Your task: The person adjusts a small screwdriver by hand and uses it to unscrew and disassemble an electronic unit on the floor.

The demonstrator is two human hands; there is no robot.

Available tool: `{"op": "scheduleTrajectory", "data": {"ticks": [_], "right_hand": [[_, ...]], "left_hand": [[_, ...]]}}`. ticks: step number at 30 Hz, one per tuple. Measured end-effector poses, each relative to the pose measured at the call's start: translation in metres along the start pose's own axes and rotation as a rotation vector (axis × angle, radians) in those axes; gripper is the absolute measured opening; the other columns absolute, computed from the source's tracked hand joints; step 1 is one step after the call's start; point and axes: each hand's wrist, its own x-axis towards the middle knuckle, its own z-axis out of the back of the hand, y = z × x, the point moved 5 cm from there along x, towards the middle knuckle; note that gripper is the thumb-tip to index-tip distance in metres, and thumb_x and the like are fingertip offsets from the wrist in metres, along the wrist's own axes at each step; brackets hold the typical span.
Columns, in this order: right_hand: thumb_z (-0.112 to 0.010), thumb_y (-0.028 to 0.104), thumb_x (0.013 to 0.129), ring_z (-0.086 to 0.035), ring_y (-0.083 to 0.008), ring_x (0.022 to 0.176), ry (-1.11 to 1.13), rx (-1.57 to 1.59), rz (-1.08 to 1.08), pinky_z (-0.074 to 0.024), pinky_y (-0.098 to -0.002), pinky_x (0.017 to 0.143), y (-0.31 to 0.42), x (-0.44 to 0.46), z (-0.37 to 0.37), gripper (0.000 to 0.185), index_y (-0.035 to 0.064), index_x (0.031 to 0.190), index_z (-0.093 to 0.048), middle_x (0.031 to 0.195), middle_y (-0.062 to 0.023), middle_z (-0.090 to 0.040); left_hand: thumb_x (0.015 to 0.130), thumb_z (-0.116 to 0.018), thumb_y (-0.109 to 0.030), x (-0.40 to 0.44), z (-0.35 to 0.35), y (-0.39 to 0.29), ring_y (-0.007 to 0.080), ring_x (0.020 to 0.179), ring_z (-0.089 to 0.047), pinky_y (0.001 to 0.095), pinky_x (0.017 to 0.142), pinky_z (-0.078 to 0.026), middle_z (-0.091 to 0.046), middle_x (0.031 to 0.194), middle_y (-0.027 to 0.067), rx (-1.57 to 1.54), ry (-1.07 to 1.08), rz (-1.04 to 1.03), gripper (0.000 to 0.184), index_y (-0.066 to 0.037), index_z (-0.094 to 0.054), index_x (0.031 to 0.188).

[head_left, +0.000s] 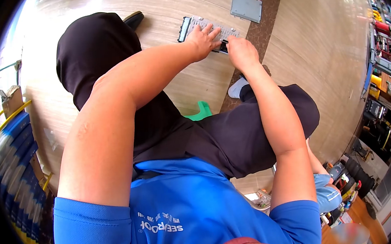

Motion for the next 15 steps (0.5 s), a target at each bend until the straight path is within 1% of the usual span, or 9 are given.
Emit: {"op": "scheduleTrajectory", "data": {"ticks": [3,5,6,8,15], "right_hand": [[-0.052,0.013,0.093,-0.072,-0.0407,0.091,0.019,0.029,-0.038,-0.0582,-0.0514,0.078,-0.002,0.002,-0.001,0.018,0.0015,0.1,-0.065,0.096,-0.0245,-0.072],[-0.062,0.022,0.096,-0.07,-0.0442,0.09,-0.003,0.057,-0.07,-0.056,-0.0532,0.08,-0.003,0.003,0.0,0.023,0.0003,0.1,-0.063,0.09,-0.0258,-0.071],[-0.062,0.022,0.096,-0.07,-0.0442,0.09,-0.005,0.057,-0.071,-0.056,-0.0532,0.08,-0.004,0.002,0.001,0.023,0.0003,0.1,-0.063,0.09,-0.0258,-0.071],[-0.052,0.014,0.094,-0.071,-0.0412,0.096,0.04,0.058,-0.089,-0.0575,-0.0518,0.082,-0.003,0.002,0.003,0.02,0.0019,0.103,-0.065,0.098,-0.0256,-0.072],[-0.052,0.013,0.094,-0.07,-0.0418,0.097,0.039,0.083,-0.083,-0.0571,-0.0518,0.083,-0.012,0.004,-0.003,0.019,0.0011,0.103,-0.064,0.1,-0.0258,-0.071]], "left_hand": [[0.099,-0.051,-0.023,0.0,0.0,0.0,0.0324,0.153,-0.023,0.0499,0.111,-0.037,-0.015,0.169,0.0081,-0.01,0.002,0.002,0.059,-0.03,-0.038,0.156],[0.099,-0.052,-0.022,-0.001,0.001,0.0,0.0323,0.152,-0.023,0.0496,0.111,-0.037,-0.016,0.169,0.0079,-0.014,-0.003,0.004,0.059,-0.03,-0.039,0.156],[0.099,-0.052,-0.022,-0.001,0.001,-0.001,0.0323,0.152,-0.023,0.0496,0.111,-0.037,-0.016,0.169,0.0079,-0.013,-0.005,0.003,0.059,-0.03,-0.039,0.156],[0.098,-0.052,-0.022,-0.002,0.001,0.0,0.0321,0.152,-0.024,0.0494,0.11,-0.037,-0.017,0.169,0.0079,-0.011,-0.01,0.003,0.059,-0.03,-0.04,0.155],[0.098,-0.052,-0.022,0.0,0.0,0.001,0.0321,0.152,-0.024,0.0497,0.109,-0.038,-0.017,0.169,0.008,-0.008,-0.022,0.002,0.059,-0.032,-0.04,0.155]]}}
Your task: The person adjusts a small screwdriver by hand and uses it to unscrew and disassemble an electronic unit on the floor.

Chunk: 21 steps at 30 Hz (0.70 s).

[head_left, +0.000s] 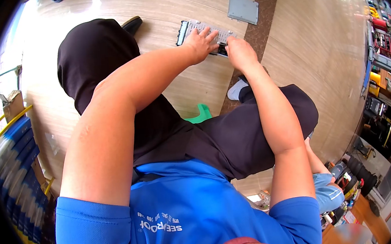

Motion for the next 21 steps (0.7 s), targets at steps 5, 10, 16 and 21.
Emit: {"op": "scheduleTrajectory", "data": {"ticks": [5,10,16,21], "right_hand": [[-0.05,0.01,0.093,-0.07,-0.0418,0.097,-0.04,-0.022,0.126,-0.0568,-0.0526,0.082,-0.001,-0.002,0.0012,0.018,0.0005,0.102,-0.062,0.099,-0.026,-0.071],[-0.05,0.009,0.093,-0.071,-0.0421,0.095,-0.014,-0.047,0.082,-0.0571,-0.0522,0.081,0.0033,-0.0033,0.0041,0.017,0.0001,0.1,-0.063,0.098,-0.0259,-0.071],[-0.066,0.018,0.092,-0.068,-0.0442,0.096,-0.005,-0.013,0.042,-0.0538,-0.0536,0.085,0.0018,0.0012,0.0027,0.02,-0.0005,0.099,-0.063,0.097,-0.0259,-0.07],[-0.066,0.018,0.091,-0.067,-0.044,0.098,-0.02,-0.018,0.048,-0.054,-0.0529,0.086,0.0008,0.0027,0.0036,0.022,-0.0011,0.101,-0.063,0.099,-0.0261,-0.07]], "left_hand": [[0.099,-0.051,-0.022,-0.0004,-0.0008,0.0005,0.0322,0.153,-0.023,0.0503,0.112,-0.036,-0.015,0.169,0.0087,-0.008,0.028,-0.013,0.059,-0.032,-0.038,0.156],[0.099,-0.05,-0.022,-0.0005,-0.0002,0.0,0.0322,0.153,-0.023,0.0505,0.113,-0.035,-0.015,0.17,0.0087,-0.007,0.031,-0.01,0.059,-0.032,-0.038,0.156],[0.099,-0.05,-0.022,-0.0001,-0.0013,0.0,0.0321,0.153,-0.022,0.0503,0.112,-0.036,-0.015,0.17,0.0085,-0.013,0.029,-0.008,0.059,-0.033,-0.038,0.156],[0.099,-0.05,-0.022,-0.002,-0.0008,-0.0002,0.032,0.153,-0.023,0.0496,0.112,-0.036,-0.016,0.169,0.0083,0.0,0.012,-0.008,0.059,-0.033,-0.039,0.156]]}}
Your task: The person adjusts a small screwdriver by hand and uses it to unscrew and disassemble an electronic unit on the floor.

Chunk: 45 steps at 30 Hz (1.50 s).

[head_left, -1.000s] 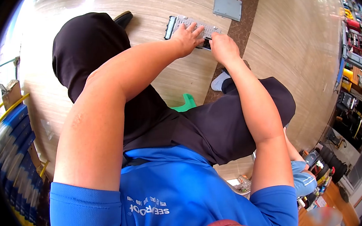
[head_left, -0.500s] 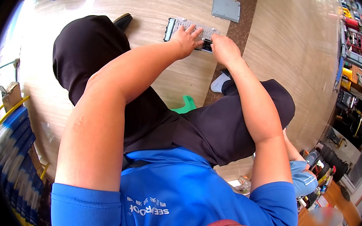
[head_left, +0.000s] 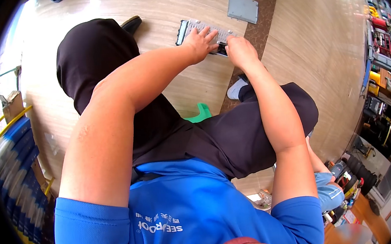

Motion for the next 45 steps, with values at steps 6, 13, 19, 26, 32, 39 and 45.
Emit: {"op": "scheduleTrajectory", "data": {"ticks": [6,13,19,26,32,39,45], "right_hand": [[-0.066,0.019,0.092,-0.067,-0.0436,0.1,0.025,0.031,-0.052,-0.0542,-0.0518,0.087,-0.001,-0.002,0.002,0.024,-0.0017,0.104,-0.064,0.101,-0.0267,-0.07],[-0.065,0.019,0.09,-0.068,-0.0404,0.1,0.023,0.095,-0.074,-0.0552,-0.0503,0.087,-0.014,-0.003,0.014,0.022,0.0029,0.104,-0.068,0.102,-0.0224,-0.071],[-0.066,0.025,0.091,-0.069,-0.0384,0.1,-0.122,0.194,-0.11,-0.0553,-0.0491,0.086,-0.032,-0.006,0.047,0.024,0.0078,0.108,-0.07,0.103,-0.0192,-0.073],[-0.066,0.025,0.092,-0.069,-0.0392,0.098,-0.235,0.24,-0.083,-0.0552,-0.0501,0.085,-0.042,-0.016,0.065,0.024,0.0076,0.107,-0.069,0.1,-0.0197,-0.073],[-0.066,0.024,0.091,-0.068,-0.0413,0.094,-0.35,0.316,-0.064,-0.0554,-0.05,0.082,-0.042,-0.032,0.104,0.021,0.0076,0.104,-0.068,0.096,-0.0216,-0.072],[-0.067,0.019,0.09,-0.068,-0.0397,0.09,-0.475,0.39,0.025,-0.0553,-0.0485,0.08,-0.034,-0.043,0.126,0.018,0.0077,0.105,-0.068,0.091,-0.02,-0.072],[-0.067,0.014,0.088,-0.069,-0.0391,0.091,-0.424,0.432,0.075,-0.0551,-0.0472,0.08,-0.025,-0.035,0.116,0.019,0.0069,0.105,-0.068,0.094,-0.0187,-0.072]], "left_hand": [[0.097,-0.053,-0.021,-0.001,0.002,0.0,0.0327,0.152,-0.025,0.0497,0.112,-0.035,-0.019,0.168,0.0096,0.023,-0.023,-0.02,0.06,-0.031,-0.041,0.155],[0.095,-0.054,-0.017,-0.004,0.005,0.0,0.0332,0.153,-0.023,0.051,0.114,-0.033,-0.017,0.168,0.0112,-0.002,-0.002,-0.039,0.063,-0.028,-0.04,0.155],[0.091,-0.064,-0.014,-0.006,0.014,0.006,0.0327,0.152,-0.024,0.0481,0.116,-0.035,-0.022,0.166,0.0138,-0.096,0.047,-0.053,0.066,-0.02,-0.042,0.153],[0.096,-0.065,-0.028,-0.02,0.068,0.026,0.0367,0.144,-0.04,0.0458,0.116,-0.037,-0.041,0.155,0.0211,-0.34,0.075,0.1,0.057,-0.013,-0.048,0.148],[0.096,-0.065,-0.024,-0.089,0.145,0.053,0.0367,0.126,-0.058,0.044,0.104,-0.048,-0.054,0.145,0.0186,-0.56,-0.368,0.086,0.051,-0.011,-0.053,0.144],[0.098,-0.064,-0.021,-0.117,0.169,0.085,0.0333,0.126,-0.059,0.0395,0.105,-0.047,-0.059,0.141,0.0184,-0.778,-0.309,0.176,0.049,-0.012,-0.054,0.145],[0.095,-0.067,-0.02,-0.102,0.172,0.061,0.0382,0.123,-0.059,0.0421,0.101,-0.05,-0.059,0.139,0.0188,-0.705,-0.432,0.017,0.048,-0.01,-0.056,0.141]]}}
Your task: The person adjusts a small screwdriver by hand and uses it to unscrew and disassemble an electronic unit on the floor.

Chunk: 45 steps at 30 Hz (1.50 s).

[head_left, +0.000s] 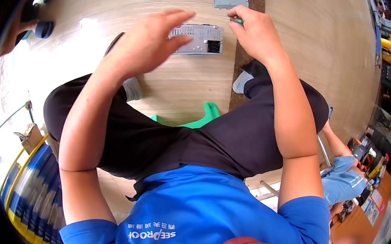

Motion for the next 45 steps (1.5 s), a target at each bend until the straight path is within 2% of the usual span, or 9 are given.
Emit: {"op": "scheduleTrajectory", "data": {"ticks": [11,16,22,24,30,35,37,39,45], "right_hand": [[-0.069,0.007,0.086,-0.071,-0.018,0.09,0.329,0.474,0.058,-0.0543,-0.032,0.08,0.041,0.0,-0.04,0.022,0.0015,0.107,-0.068,0.096,-0.0109,-0.074],[-0.069,0.005,0.087,-0.07,-0.0164,0.09,0.431,0.597,0.053,-0.054,-0.0314,0.08,0.05,-0.006,-0.053,0.021,0.0026,0.107,-0.069,0.096,-0.0097,-0.074],[-0.071,0.01,0.089,-0.071,-0.0271,0.087,0.512,0.406,0.127,-0.0543,-0.0355,0.079,0.053,-0.013,-0.064,0.022,0.0039,0.11,-0.068,0.095,-0.0149,-0.073],[-0.068,0.019,0.091,-0.068,-0.0404,0.088,0.526,0.371,0.117,-0.0539,-0.0456,0.078,0.056,-0.014,-0.067,0.025,0.0062,0.112,-0.066,0.093,-0.0205,-0.071],[-0.064,0.019,0.094,-0.067,-0.0427,0.089,0.448,0.128,0.104,-0.0535,-0.0472,0.078,0.04,-0.005,-0.051,0.025,0.0074,0.115,-0.064,0.092,-0.0223,-0.07],[-0.057,0.006,0.095,-0.063,-0.0206,0.077,0.066,0.61,-0.006,-0.0518,-0.0327,0.07,0.019,0.012,0.022,0.017,0.0014,0.11,-0.062,0.088,-0.0088,-0.065],[-0.058,0.001,0.093,-0.056,-0.0183,0.07,-0.13,0.953,0.095,-0.0464,-0.0307,0.063,0.041,0.002,0.077,0.017,0.0024,0.11,-0.062,0.084,-0.0058,-0.057],[-0.061,0.0,0.09,-0.047,-0.0135,0.064,0.037,1.252,0.404,-0.0377,-0.0279,0.058,0.08,-0.018,0.133,0.019,0.0076,0.107,-0.064,0.079,-0.0024,-0.054],[-0.064,0.02,0.091,-0.045,-0.004,0.058,-0.26,0.919,1.029,-0.0321,-0.0197,0.055,0.165,-0.102,0.239,0.009,0.0162,0.092,-0.073,0.072,0.0099,-0.058]], "left_hand": [[0.09,-0.069,-0.017,-0.008,-0.022,0.001,0.036,0.118,-0.06,0.0441,0.098,-0.05,-0.062,0.128,0.0195,0.201,0.149,-0.045,0.043,-0.002,-0.058,0.129],[0.092,-0.064,-0.014,-0.018,-0.031,0.014,0.0344,0.086,-0.065,0.0453,0.077,-0.051,-0.064,0.086,0.014,0.234,0.215,-0.049,0.012,-0.002,-0.064,0.089],[0.091,-0.065,-0.015,-0.029,-0.035,0.018,0.0345,0.086,-0.066,0.0455,0.077,-0.052,-0.065,0.087,0.0146,0.186,0.207,-0.05,0.013,-0.003,-0.065,0.086],[0.091,-0.066,-0.016,-0.03,-0.033,0.017,0.0347,0.087,-0.066,0.0455,0.077,-0.052,-0.066,0.089,0.0146,0.2,0.216,-0.032,0.013,-0.003,-0.065,0.089],[0.091,-0.069,-0.023,-0.022,-0.01,0.021,0.035,0.096,-0.067,0.0453,0.083,-0.054,-0.068,0.1,0.0157,0.277,0.212,0.081,0.033,-0.004,-0.062,0.117],[0.094,-0.067,-0.028,-0.022,0.049,0.009,0.0343,0.112,-0.064,0.0439,0.095,-0.052,-0.067,0.123,0.0165,0.328,0.026,0.186,0.048,-0.012,-0.056,0.138],[0.097,-0.064,-0.026,-0.027,0.076,-0.005,0.038,0.103,-0.065,0.047,0.09,-0.052,-0.068,0.108,0.0204,0.298,-0.023,0.171,0.036,-0.002,-0.058,0.123],[0.097,-0.062,-0.024,-0.021,0.096,-0.001,0.043,0.104,-0.063,0.0508,0.09,-0.05,-0.068,0.104,0.0245,0.257,0.06,0.264,0.035,0.004,-0.059,0.116],[0.097,-0.062,-0.028,-0.022,0.101,-0.035,0.0392,0.101,-0.067,0.0505,0.085,-0.052,-0.07,0.104,0.0203,0.318,0.061,0.156,0.031,-0.001,-0.062,0.113]]}}
